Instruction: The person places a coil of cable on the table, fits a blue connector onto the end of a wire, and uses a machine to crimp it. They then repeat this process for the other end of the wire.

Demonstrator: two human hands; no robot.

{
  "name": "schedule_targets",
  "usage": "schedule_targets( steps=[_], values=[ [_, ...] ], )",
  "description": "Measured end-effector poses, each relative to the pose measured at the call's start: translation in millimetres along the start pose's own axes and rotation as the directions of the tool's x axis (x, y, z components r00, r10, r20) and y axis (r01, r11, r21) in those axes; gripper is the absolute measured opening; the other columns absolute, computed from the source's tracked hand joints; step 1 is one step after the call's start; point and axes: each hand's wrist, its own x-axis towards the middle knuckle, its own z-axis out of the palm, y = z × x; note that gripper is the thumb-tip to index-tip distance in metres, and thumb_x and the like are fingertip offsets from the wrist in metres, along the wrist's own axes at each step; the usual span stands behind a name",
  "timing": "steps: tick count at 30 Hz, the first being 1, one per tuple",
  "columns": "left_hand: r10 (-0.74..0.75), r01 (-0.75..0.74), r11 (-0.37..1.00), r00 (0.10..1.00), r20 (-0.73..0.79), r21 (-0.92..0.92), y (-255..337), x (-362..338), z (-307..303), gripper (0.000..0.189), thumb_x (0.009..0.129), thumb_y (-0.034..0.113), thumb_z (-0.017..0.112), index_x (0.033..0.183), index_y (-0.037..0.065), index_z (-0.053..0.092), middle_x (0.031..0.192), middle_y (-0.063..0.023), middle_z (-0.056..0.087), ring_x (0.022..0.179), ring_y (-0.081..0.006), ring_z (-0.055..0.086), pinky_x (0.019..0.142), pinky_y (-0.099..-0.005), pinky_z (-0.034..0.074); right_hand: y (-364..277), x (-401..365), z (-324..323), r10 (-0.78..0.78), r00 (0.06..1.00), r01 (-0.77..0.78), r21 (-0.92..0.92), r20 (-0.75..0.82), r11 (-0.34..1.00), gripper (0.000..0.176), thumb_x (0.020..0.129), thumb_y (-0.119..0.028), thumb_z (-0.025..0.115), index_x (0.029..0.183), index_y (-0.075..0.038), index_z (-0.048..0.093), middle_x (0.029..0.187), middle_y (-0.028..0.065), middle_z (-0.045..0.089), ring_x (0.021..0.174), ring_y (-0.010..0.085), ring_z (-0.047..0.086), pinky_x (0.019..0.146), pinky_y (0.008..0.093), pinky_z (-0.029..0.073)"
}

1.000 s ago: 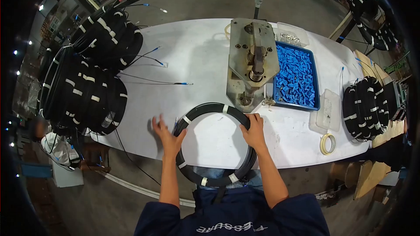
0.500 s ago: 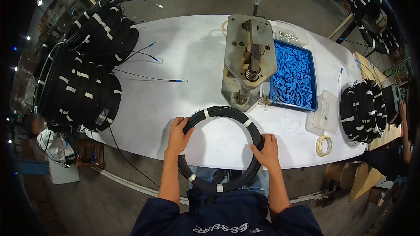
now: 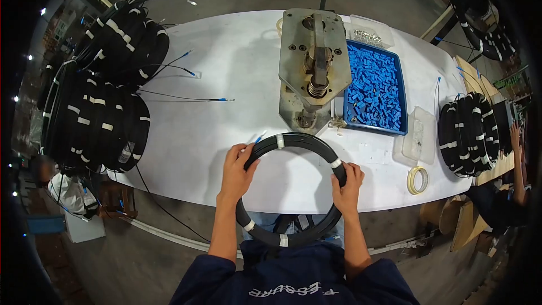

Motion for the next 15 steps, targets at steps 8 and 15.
schedule_targets(
  steps=[8, 15],
  values=[
    [-0.137, 0.158, 0.969, 0.984, 0.116, -0.192, 3, 8, 17, 0.051, 0.079, 0.011, 0.076, 0.127, 0.001, 0.059, 0.113, -0.0164, 0.057, 0.1, -0.0343, 0.058, 0.089, -0.0394, 0.048, 13, -5, -5, 0.175, 0.984, -0.175, -0.005, 0.027, 0.985, 0.048, 0.079, -0.007, 0.068, 0.125, -0.005, 0.055, 0.12, 0.0183, 0.051, 0.111, 0.0387, 0.044, 0.095, 0.0519, 0.035],
    [-0.215, 0.219, 0.974, 0.974, 0.072, -0.058, -26, 3, 11, 0.043, 0.076, 0.009, 0.075, 0.114, -0.004, 0.063, 0.102, -0.0194, 0.061, 0.097, -0.0387, 0.059, 0.086, -0.043, 0.047, -5, -30, 14, 0.272, 0.96, -0.262, 0.13, -0.069, 0.956, 0.049, 0.077, -0.004, 0.066, 0.124, -0.002, 0.054, 0.119, 0.018, 0.051, 0.111, 0.0378, 0.043, 0.097, 0.0496, 0.033]
  ],
)
